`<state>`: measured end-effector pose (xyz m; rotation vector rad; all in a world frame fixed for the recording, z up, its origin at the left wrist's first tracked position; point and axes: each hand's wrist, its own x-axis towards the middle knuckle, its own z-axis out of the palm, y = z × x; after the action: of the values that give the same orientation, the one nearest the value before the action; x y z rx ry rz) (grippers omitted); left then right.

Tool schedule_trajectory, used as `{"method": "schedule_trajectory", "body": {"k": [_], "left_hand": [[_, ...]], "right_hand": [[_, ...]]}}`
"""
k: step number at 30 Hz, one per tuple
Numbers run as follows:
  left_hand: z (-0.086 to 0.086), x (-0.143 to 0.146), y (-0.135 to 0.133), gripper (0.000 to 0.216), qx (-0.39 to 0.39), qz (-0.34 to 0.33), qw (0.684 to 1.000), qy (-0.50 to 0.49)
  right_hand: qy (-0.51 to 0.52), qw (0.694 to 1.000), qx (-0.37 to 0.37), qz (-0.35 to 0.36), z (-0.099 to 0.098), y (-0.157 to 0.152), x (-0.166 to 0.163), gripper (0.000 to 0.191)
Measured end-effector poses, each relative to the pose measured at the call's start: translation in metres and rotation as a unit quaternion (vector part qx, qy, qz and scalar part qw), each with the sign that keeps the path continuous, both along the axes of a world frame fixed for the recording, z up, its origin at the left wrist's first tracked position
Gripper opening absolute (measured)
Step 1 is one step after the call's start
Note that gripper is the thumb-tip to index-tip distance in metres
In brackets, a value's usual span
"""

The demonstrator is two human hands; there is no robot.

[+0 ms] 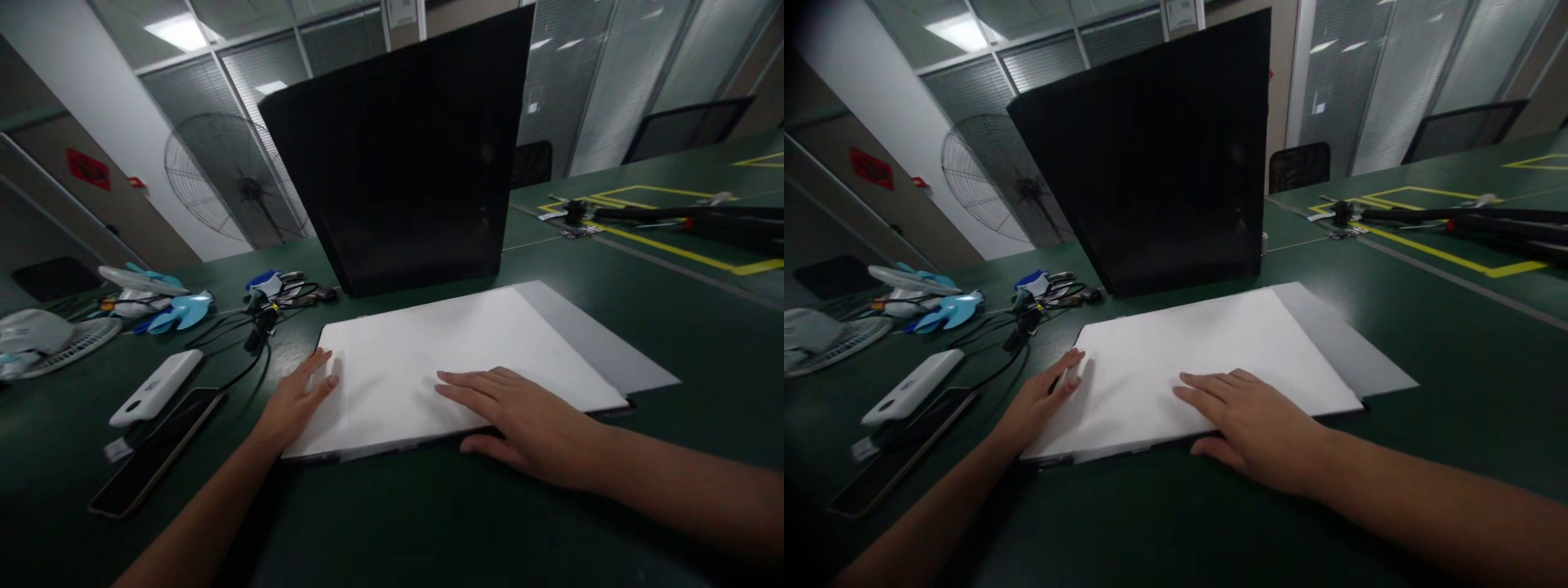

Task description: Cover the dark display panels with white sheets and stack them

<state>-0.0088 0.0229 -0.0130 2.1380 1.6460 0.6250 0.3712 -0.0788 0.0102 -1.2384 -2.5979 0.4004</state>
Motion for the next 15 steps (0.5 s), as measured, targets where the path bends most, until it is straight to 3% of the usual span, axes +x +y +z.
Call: {"method": "schedule_trajectory", "body": {"k": [3, 6, 12, 15], "left_hand": [[0.0, 0.002, 0.001, 0.095, -0.006, 0.006, 0.999, 0.039], [-0.001, 0.004, 0.002, 0.093, -0.009, 0.012, 0.998, 0.066], [-0.004, 0.002, 0.007, 0.08, 0.003, 0.041, 0.997, 0.058], [-0.006, 0.002, 0.008, 0.074, 0.013, 0.045, 0.997, 0.063]], "right_hand": [[0.033, 0.998, -0.049, 0.024, 0.004, -0.002, 0.003, 0.085], [0.051, 0.997, -0.054, 0.025, 0.003, -0.001, 0.009, 0.086], [0.011, 0.999, 0.049, -0.01, -0.009, 0.01, 0.023, 0.086], [-0.027, 0.997, 0.06, -0.036, -0.014, 0.012, 0.024, 0.092]]}}
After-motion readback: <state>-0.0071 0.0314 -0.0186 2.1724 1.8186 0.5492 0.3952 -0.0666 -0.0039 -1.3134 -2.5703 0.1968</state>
